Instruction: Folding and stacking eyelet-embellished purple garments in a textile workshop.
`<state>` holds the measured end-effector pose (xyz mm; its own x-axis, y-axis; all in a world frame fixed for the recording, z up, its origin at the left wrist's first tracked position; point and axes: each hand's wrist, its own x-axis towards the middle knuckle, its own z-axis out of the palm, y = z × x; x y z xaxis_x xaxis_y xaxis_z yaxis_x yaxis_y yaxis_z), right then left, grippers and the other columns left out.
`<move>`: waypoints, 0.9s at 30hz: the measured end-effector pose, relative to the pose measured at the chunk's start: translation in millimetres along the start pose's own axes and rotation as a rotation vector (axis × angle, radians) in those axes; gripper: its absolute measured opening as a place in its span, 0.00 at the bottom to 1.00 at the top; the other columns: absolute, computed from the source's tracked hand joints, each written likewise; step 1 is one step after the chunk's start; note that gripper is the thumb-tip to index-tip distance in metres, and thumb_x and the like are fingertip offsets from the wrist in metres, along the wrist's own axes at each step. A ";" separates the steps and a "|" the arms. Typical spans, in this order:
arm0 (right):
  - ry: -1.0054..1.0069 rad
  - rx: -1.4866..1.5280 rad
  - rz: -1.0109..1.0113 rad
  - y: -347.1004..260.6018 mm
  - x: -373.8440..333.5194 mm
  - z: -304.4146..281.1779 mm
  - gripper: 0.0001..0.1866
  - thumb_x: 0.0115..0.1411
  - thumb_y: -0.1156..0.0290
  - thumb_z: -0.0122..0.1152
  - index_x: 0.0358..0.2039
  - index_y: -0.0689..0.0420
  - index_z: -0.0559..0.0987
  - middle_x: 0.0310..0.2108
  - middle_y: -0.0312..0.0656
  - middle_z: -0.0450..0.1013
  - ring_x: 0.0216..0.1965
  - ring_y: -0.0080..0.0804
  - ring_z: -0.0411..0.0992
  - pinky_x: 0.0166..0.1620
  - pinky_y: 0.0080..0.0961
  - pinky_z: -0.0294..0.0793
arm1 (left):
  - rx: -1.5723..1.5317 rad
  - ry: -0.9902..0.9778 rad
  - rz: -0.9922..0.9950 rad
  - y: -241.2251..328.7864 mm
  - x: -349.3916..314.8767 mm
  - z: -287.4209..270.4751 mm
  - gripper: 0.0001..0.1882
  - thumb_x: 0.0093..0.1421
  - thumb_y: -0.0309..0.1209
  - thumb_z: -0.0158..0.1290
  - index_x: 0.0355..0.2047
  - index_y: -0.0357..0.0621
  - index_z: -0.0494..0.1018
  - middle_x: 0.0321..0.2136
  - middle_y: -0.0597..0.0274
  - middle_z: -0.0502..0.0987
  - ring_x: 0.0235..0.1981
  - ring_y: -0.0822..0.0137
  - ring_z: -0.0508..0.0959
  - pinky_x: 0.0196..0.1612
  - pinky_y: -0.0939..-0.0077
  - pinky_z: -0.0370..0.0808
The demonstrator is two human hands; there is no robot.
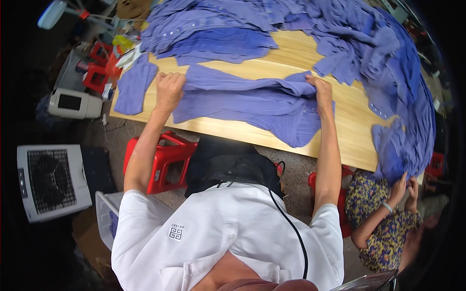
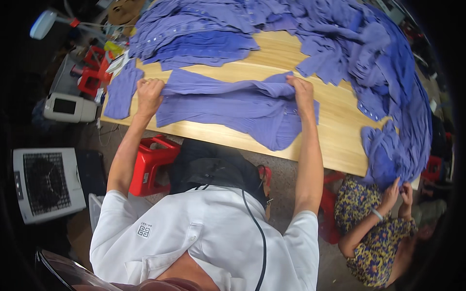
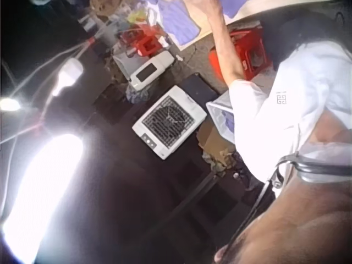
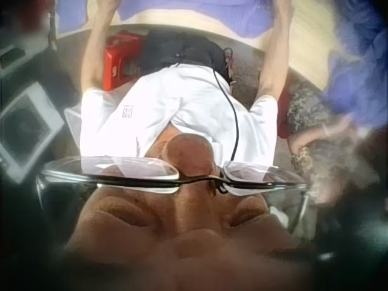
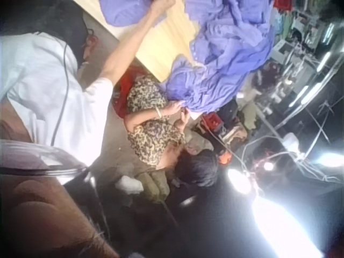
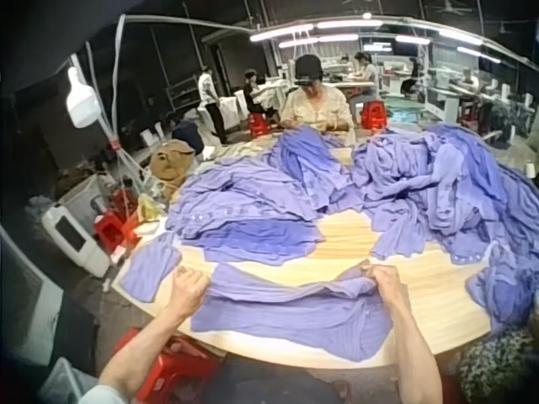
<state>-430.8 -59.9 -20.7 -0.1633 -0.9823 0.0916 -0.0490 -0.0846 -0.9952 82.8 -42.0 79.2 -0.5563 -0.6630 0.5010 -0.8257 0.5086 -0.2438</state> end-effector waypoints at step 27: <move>-0.267 -1.271 -0.429 -28.4 -114.7 43.8 0.27 0.73 0.57 0.65 0.71 0.43 0.78 0.79 0.45 0.61 0.81 0.51 0.53 0.74 0.85 0.43 | -0.200 -0.184 -0.906 33.2 -61.3 62.1 0.40 0.66 0.60 0.62 0.60 0.33 0.76 0.57 0.36 0.78 0.62 0.36 0.75 0.64 0.41 0.71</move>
<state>-367.5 47.9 -4.5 0.2799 -0.9323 0.2290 -0.9339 -0.3197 -0.1600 83.7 -18.6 -11.2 0.2687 -0.9194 0.2871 -0.9290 -0.1686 0.3294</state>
